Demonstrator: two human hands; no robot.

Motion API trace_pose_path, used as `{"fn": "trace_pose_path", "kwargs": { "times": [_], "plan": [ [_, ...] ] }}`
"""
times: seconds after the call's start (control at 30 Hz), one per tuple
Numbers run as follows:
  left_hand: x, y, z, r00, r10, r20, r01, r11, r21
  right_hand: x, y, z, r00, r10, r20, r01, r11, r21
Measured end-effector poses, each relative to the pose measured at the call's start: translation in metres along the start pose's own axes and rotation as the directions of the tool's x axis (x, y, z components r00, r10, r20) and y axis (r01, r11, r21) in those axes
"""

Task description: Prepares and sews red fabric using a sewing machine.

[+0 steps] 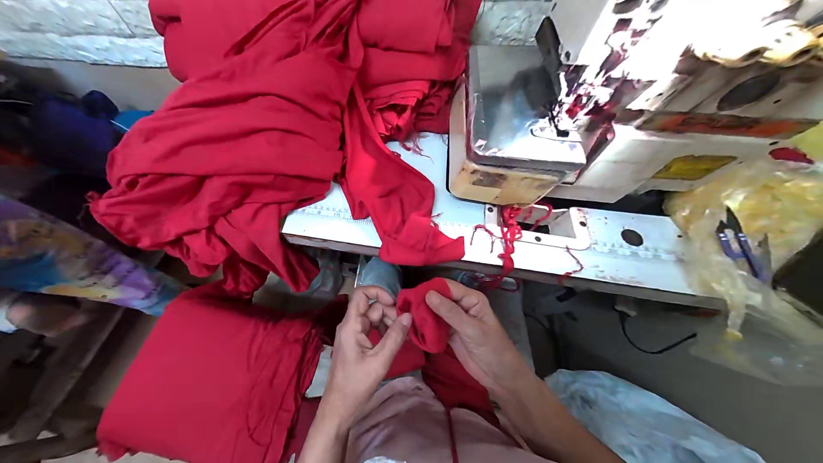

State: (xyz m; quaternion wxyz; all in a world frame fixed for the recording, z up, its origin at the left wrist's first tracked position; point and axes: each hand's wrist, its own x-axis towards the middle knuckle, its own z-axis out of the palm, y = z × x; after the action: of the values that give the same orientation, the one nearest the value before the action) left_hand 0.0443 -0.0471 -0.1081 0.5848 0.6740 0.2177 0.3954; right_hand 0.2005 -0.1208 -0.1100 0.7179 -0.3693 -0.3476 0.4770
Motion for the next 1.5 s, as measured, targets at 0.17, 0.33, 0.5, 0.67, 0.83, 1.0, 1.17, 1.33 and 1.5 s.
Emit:
{"fn": "trace_pose_path", "kwargs": {
  "times": [0.17, 0.33, 0.5, 0.67, 0.83, 1.0, 1.17, 1.33, 1.5],
  "plan": [
    [-0.003, 0.002, 0.001, 0.998, 0.031, -0.057, -0.029, 0.999, 0.039, -0.008, 0.009, -0.007, 0.933, -0.357, -0.037, 0.25, 0.721, -0.646],
    [-0.005, 0.0, 0.004, 0.994, 0.11, 0.017, -0.111, 0.987, 0.119, -0.02, 0.014, -0.009, 0.88, -0.457, 0.128, 0.322, 0.377, -0.868],
    [-0.002, 0.003, -0.009, 0.96, 0.13, 0.248, -0.222, 0.892, 0.393, -0.015, 0.008, -0.011, 0.8, -0.526, 0.289, 0.479, 0.27, -0.835],
    [0.006, 0.01, -0.027, 0.95, 0.089, 0.3, -0.24, 0.822, 0.516, -0.003, -0.024, -0.03, 0.846, -0.378, 0.375, 0.5, 0.321, -0.804],
    [0.015, -0.002, -0.025, 0.975, 0.143, 0.17, -0.132, 0.989, -0.072, 0.0, -0.017, -0.038, 0.923, -0.057, 0.381, 0.323, 0.654, -0.684],
    [0.014, -0.015, -0.023, 0.951, 0.11, 0.289, -0.003, 0.939, -0.345, 0.001, -0.007, -0.033, 0.915, -0.169, 0.367, 0.212, 0.974, -0.078],
    [0.016, -0.016, -0.025, 0.863, 0.114, 0.492, 0.027, 0.962, -0.27, 0.003, -0.01, -0.034, 0.884, -0.081, 0.46, -0.01, 0.981, 0.192],
    [0.021, -0.012, -0.018, 0.896, 0.276, 0.347, -0.007, 0.791, -0.612, 0.002, 0.002, -0.035, 0.914, 0.069, 0.399, -0.124, 0.986, 0.114],
    [0.024, -0.005, -0.003, 0.947, 0.06, 0.317, 0.23, 0.564, -0.793, -0.003, 0.009, -0.018, 0.989, 0.072, 0.132, -0.07, 0.997, -0.02]
  ]
}}
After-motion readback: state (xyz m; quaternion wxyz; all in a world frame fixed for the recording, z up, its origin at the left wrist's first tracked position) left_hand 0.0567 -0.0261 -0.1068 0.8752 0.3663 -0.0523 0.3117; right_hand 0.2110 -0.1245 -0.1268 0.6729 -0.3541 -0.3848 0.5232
